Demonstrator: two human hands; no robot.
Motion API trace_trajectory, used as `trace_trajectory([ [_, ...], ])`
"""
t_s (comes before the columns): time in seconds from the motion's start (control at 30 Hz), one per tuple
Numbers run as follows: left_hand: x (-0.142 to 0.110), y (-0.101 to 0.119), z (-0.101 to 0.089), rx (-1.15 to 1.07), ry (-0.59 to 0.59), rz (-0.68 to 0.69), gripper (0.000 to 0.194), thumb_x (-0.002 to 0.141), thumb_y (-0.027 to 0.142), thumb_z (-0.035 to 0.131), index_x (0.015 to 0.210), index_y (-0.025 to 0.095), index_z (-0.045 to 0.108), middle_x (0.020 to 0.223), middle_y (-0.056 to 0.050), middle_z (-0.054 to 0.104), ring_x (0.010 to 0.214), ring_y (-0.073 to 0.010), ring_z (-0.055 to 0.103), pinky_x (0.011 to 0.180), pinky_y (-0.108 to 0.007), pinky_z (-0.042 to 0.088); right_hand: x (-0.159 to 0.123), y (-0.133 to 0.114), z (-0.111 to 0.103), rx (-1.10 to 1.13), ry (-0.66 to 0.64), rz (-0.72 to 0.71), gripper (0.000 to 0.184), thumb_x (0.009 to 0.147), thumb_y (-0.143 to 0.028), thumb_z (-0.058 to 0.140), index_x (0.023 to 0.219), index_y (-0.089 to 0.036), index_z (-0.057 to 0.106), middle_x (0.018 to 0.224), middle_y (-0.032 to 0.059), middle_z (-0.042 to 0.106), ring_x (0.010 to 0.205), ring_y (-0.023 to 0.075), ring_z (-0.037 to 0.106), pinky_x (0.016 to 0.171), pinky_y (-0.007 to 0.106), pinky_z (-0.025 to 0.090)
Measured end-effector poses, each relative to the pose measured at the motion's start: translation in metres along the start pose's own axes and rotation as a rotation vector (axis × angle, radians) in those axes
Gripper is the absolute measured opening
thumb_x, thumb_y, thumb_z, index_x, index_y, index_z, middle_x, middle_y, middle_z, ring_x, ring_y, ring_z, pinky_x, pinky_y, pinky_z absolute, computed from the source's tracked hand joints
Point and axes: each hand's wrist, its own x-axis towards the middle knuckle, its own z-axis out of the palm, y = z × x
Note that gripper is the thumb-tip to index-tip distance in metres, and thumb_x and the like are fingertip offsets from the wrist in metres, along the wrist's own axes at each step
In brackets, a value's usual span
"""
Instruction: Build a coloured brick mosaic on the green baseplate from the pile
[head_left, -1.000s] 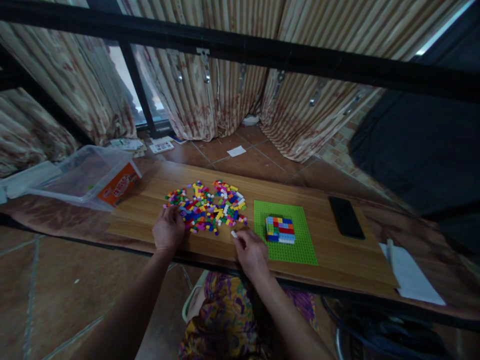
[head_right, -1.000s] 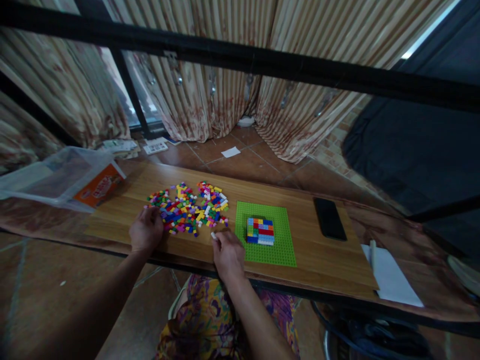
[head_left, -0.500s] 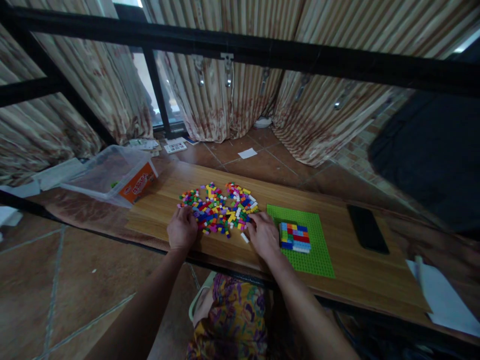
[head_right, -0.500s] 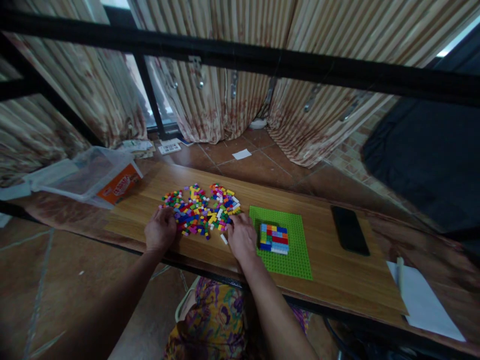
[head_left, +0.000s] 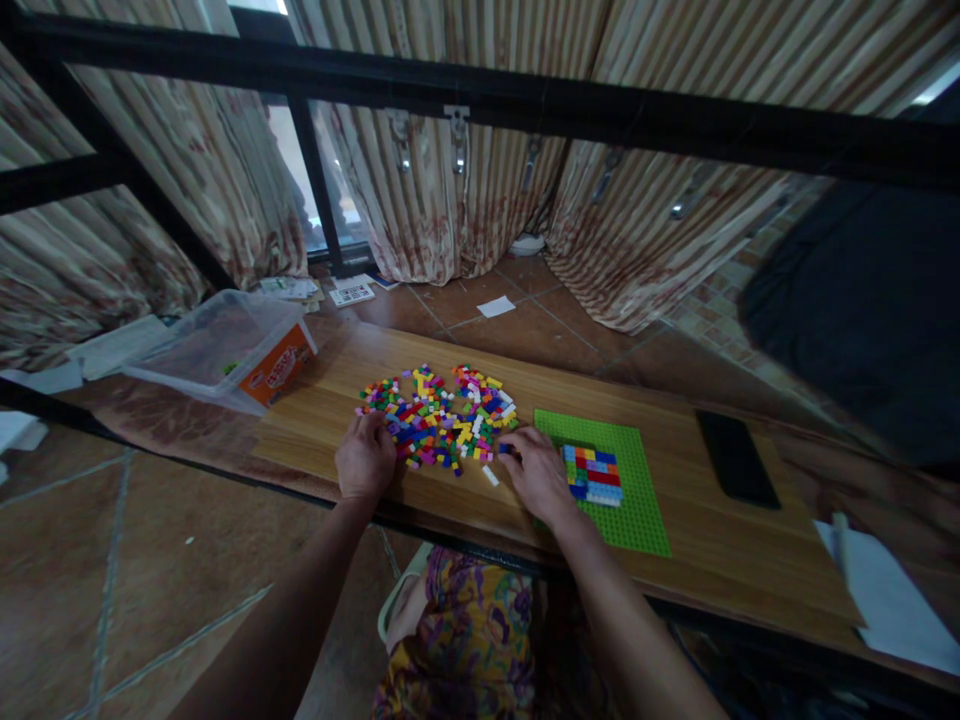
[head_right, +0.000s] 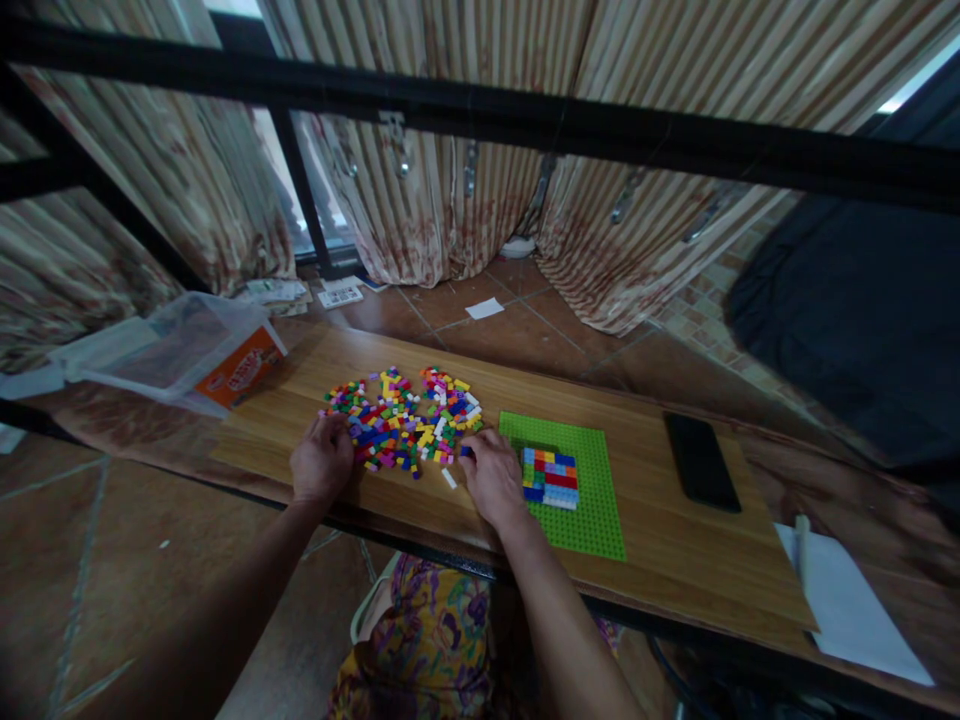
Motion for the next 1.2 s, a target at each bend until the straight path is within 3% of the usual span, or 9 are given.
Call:
trace_trajectory([
  [0.17,0.001,-0.002,0.001,0.013,-0.005,0.004,0.025,0.087,0.023,0.046,0.101,0.019,0.066,0.102,-0.01,0.069,0.096,-0.0241,0.065,0.076,-0.031,0.047,-0.002,0.003,0.001,-0.031,-0.022,-0.028,0.023,0.085,-0.019,0.063,0.107,-0.024,0.069,0.108,0.0064,0.062,0.104,0.0232,0.056,0.093,0.036,0.044],
  [0.3,0.001,-0.001,0.001,0.02,-0.001,0.006,0.026,0.088,0.025,0.045,0.101,0.018,0.067,0.101,-0.01,0.069,0.092,-0.0238,0.065,0.075,-0.031,0.047,-0.001,-0.002,0.001,-0.012,0.033,-0.033,0.02,0.085,-0.02,0.064,0.103,-0.023,0.069,0.106,0.0071,0.064,0.102,0.0246,0.056,0.092,0.039,0.045],
  [0.43,0.001,0.0,-0.001,0.001,0.001,0.006,0.028,0.087,0.023,0.046,0.105,0.018,0.066,0.104,-0.01,0.068,0.096,-0.0235,0.064,0.078,-0.031,0.047,-0.008,-0.016,-0.004,0.138,0.167,-0.022,0.018,0.087,-0.026,0.063,0.104,-0.022,0.067,0.104,0.0065,0.066,0.101,0.0238,0.057,0.092,0.039,0.045],
  [0.6,0.001,-0.001,0.0,0.004,0.018,0.013,0.029,0.088,0.025,0.045,0.106,0.019,0.067,0.104,-0.01,0.068,0.096,-0.0235,0.064,0.078,-0.031,0.047,-0.043,-0.027,-0.01,0.379,0.207,0.047,0.02,0.088,-0.031,0.061,0.105,-0.023,0.066,0.092,0.0032,0.065,0.078,0.0169,0.059,0.074,0.03,0.05],
  [0.67,0.002,-0.002,0.001,0.006,0.017,0.017,0.029,0.087,0.025,0.046,0.107,0.019,0.066,0.105,-0.01,0.068,0.098,-0.0238,0.064,0.079,-0.031,0.048,-0.064,-0.022,-0.015,0.412,0.211,0.089,0.024,0.09,-0.032,0.058,0.11,-0.023,0.067,0.092,0.0032,0.065,0.076,0.0156,0.059,0.072,0.029,0.05],
  [0.73,0.002,-0.002,0.0,0.005,0.008,0.016,0.03,0.086,0.025,0.047,0.108,0.019,0.066,0.106,-0.01,0.068,0.099,-0.0241,0.064,0.079,-0.031,0.048,-0.086,-0.011,-0.022,0.418,0.21,0.133,0.029,0.091,-0.034,0.055,0.117,-0.025,0.066,0.102,0.0053,0.066,0.087,0.017,0.063,0.077,0.03,0.051],
  [0.9,0.002,-0.001,-0.002,0.023,-0.01,-0.008,0.031,0.087,0.028,0.046,0.108,0.019,0.067,0.107,-0.01,0.068,0.099,-0.0256,0.063,0.079,-0.033,0.048,-0.129,0.027,-0.043,0.364,0.339,0.31,0.028,0.09,-0.04,0.057,0.107,-0.023,0.07,0.11,0.0085,0.069,0.103,0.0217,0.064,0.092,0.037,0.05],
  [1.07,0.003,0.0,-0.001,0.035,-0.009,-0.009,0.032,0.086,0.029,0.047,0.109,0.02,0.067,0.108,-0.011,0.067,0.099,-0.0261,0.063,0.078,-0.033,0.048,-0.138,0.05,-0.05,0.323,0.472,0.532,0.036,0.087,-0.048,0.058,0.104,-0.018,0.069,0.105,0.0114,0.072,0.096,0.0243,0.067,0.084,0.037,0.053],
  [1.2,0.004,-0.001,-0.001,0.05,0.005,0.007,0.032,0.086,0.03,0.047,0.108,0.02,0.067,0.109,-0.012,0.066,0.1,-0.027,0.062,0.078,-0.034,0.048,-0.127,0.051,-0.044,0.283,0.549,0.581,0.04,0.086,-0.052,0.057,0.1,-0.017,0.07,0.1,0.0116,0.073,0.088,0.0236,0.068,0.079,0.035,0.053],
])
